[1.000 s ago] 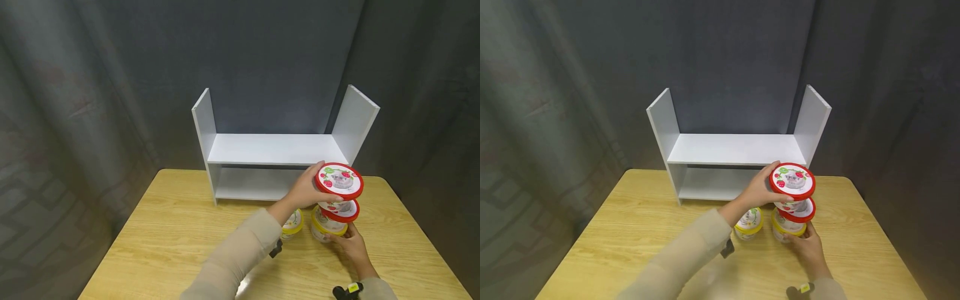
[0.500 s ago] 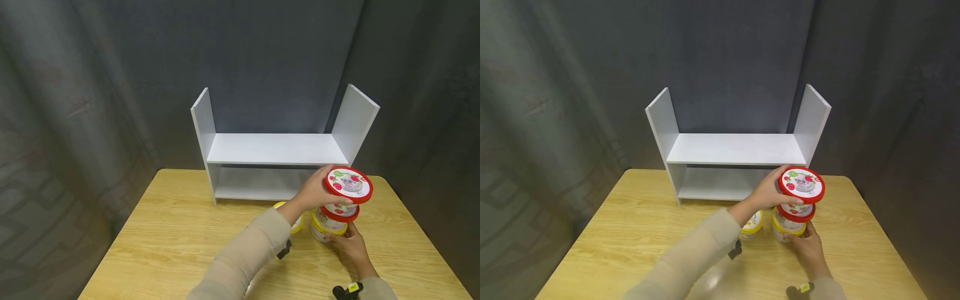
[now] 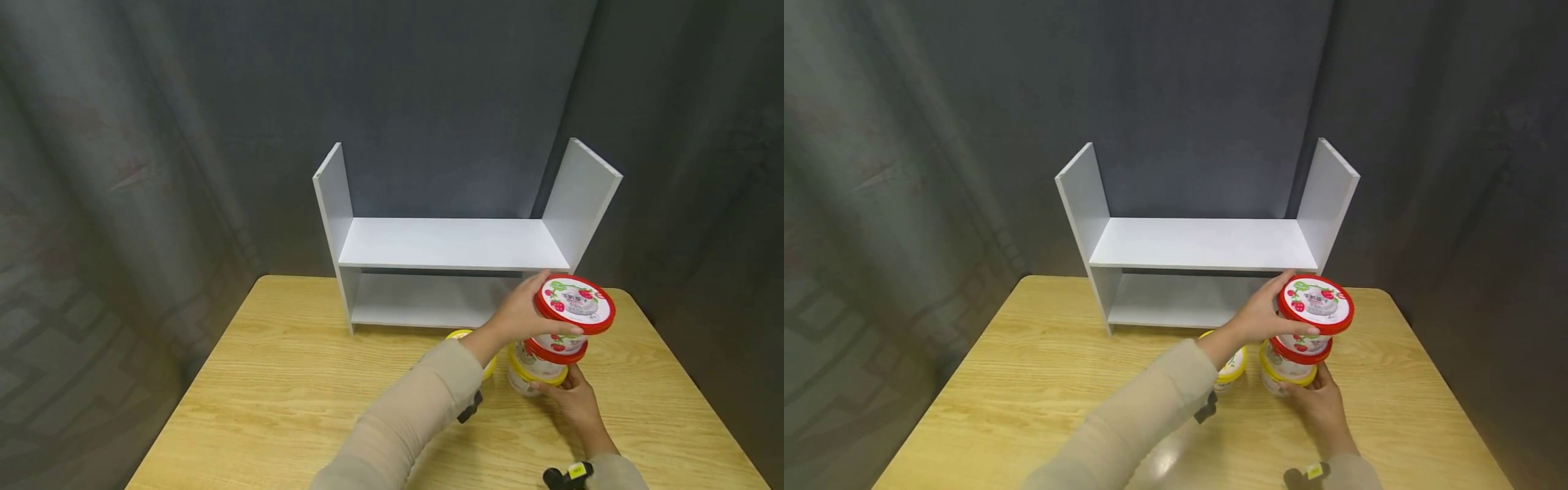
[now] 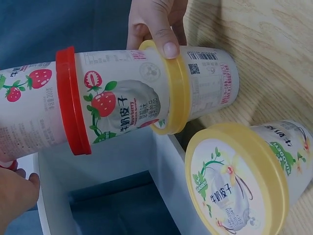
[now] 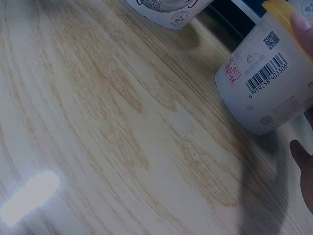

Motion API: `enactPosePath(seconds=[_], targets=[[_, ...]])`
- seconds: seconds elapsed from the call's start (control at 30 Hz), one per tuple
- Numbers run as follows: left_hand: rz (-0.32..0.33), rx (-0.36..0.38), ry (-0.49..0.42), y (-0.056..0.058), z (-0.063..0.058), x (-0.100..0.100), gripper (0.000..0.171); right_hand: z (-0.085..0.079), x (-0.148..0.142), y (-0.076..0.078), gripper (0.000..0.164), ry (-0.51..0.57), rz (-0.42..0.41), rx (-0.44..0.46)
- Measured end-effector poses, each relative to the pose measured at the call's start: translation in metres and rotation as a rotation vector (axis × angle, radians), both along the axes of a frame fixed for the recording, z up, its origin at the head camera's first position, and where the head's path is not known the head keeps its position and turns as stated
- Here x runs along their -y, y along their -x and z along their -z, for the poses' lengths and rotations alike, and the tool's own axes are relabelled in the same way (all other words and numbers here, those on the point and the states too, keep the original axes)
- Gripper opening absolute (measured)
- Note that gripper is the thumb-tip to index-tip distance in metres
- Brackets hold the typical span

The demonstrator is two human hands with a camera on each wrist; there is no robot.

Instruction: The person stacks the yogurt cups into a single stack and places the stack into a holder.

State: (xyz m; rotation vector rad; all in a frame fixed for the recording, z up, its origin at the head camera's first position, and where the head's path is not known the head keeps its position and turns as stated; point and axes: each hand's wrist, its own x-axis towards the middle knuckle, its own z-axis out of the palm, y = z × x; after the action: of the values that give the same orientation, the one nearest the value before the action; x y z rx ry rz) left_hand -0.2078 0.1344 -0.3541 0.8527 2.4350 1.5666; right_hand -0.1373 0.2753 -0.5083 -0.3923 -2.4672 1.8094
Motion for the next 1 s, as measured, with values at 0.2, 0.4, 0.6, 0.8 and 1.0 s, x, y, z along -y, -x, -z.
enactPosePath(seconds=[0.2, 0.4, 0.6, 0.8, 1.0], targets=[[0.002, 0.017, -0.008, -0.001, 0.0, 0.0, 0.092, 0.0, -0.001, 0.0, 0.077, 0.008, 0.0, 0.005], [0.005, 0.036, -0.023, -0.003, 0.001, 0.006, 0.094, 0.0, -0.002, 0.0, 0.079, 0.005, -0.016, 0.012], [-0.026, 0.05, 0.023, -0.003, 0.011, 0.018, 0.095, 0.001, -0.001, 0.0, 0.078, 0.002, 0.001, -0.016], [-0.079, 0.084, 0.089, -0.002, 0.025, 0.034, 0.096, 0.0, 0.001, 0.0, 0.076, 0.024, 0.011, -0.038], [-0.097, 0.102, 0.131, -0.003, 0.041, 0.049, 0.098, -0.002, 0.001, -0.001, 0.075, -0.001, 0.018, -0.034]])
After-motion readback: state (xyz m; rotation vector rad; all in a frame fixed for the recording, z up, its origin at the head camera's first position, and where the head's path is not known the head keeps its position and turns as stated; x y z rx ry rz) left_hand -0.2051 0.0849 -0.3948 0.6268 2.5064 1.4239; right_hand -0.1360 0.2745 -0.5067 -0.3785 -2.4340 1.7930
